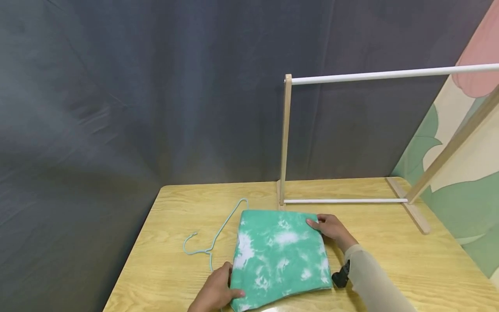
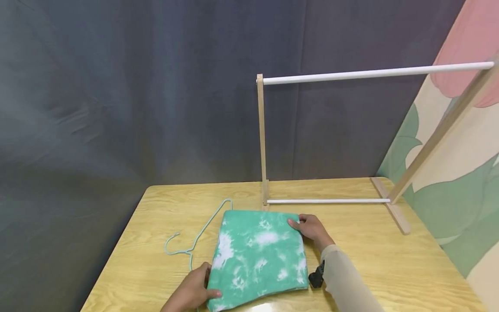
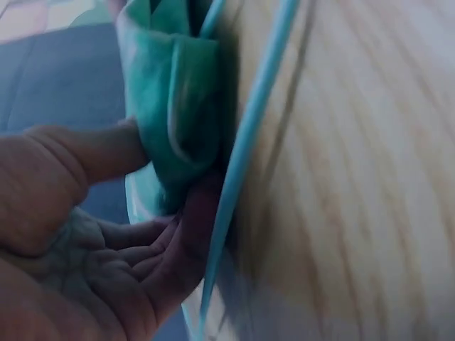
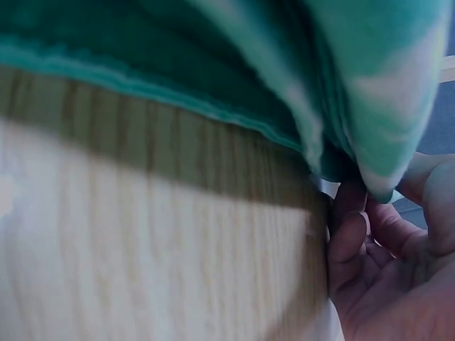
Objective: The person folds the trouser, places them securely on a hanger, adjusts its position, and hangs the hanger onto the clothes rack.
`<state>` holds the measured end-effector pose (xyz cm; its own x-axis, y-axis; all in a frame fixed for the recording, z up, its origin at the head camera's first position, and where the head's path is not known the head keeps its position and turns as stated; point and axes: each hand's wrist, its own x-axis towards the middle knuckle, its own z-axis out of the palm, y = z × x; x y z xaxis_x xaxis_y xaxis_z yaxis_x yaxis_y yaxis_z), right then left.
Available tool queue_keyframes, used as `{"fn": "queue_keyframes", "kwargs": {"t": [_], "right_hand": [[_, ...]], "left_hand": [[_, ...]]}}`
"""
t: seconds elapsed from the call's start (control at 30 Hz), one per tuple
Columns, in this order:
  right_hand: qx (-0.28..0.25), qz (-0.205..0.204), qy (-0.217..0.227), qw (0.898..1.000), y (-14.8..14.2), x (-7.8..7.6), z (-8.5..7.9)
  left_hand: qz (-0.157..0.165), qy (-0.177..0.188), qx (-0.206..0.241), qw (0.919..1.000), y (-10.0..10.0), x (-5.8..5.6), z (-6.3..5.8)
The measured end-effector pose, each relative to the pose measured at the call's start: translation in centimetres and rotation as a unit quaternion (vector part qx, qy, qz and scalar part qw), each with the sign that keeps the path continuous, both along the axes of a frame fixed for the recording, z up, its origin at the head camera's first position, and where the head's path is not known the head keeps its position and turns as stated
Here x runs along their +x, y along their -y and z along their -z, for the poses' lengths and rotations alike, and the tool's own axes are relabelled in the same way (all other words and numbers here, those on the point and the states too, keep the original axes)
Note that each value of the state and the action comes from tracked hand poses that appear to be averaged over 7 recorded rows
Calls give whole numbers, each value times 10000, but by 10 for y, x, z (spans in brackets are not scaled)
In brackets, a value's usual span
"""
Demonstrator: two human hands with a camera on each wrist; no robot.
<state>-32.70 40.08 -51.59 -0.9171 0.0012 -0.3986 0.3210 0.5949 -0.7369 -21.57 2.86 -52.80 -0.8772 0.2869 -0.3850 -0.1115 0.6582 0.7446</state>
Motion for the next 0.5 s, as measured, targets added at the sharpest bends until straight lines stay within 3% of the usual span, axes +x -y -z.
{"fn": "queue_keyframes", "kwargs": {"t": [0.23, 0.3, 0.4, 0.5], "right_hand": [[47, 155, 21, 9999, 3, 4, 9], [56, 174, 2, 9998, 2, 3, 10], [20, 148, -9, 9999, 1, 3, 8], [8, 178, -48, 9998, 1, 2, 5]], "left_hand": [[-110, -508, -752, 9958, -12, 13, 5], [-126, -869, -1005, 9911, -14, 15, 4], [122, -1832, -1536, 9709, -19, 15, -1], [917, -2534, -1997, 9421, -23, 10, -9]]}}
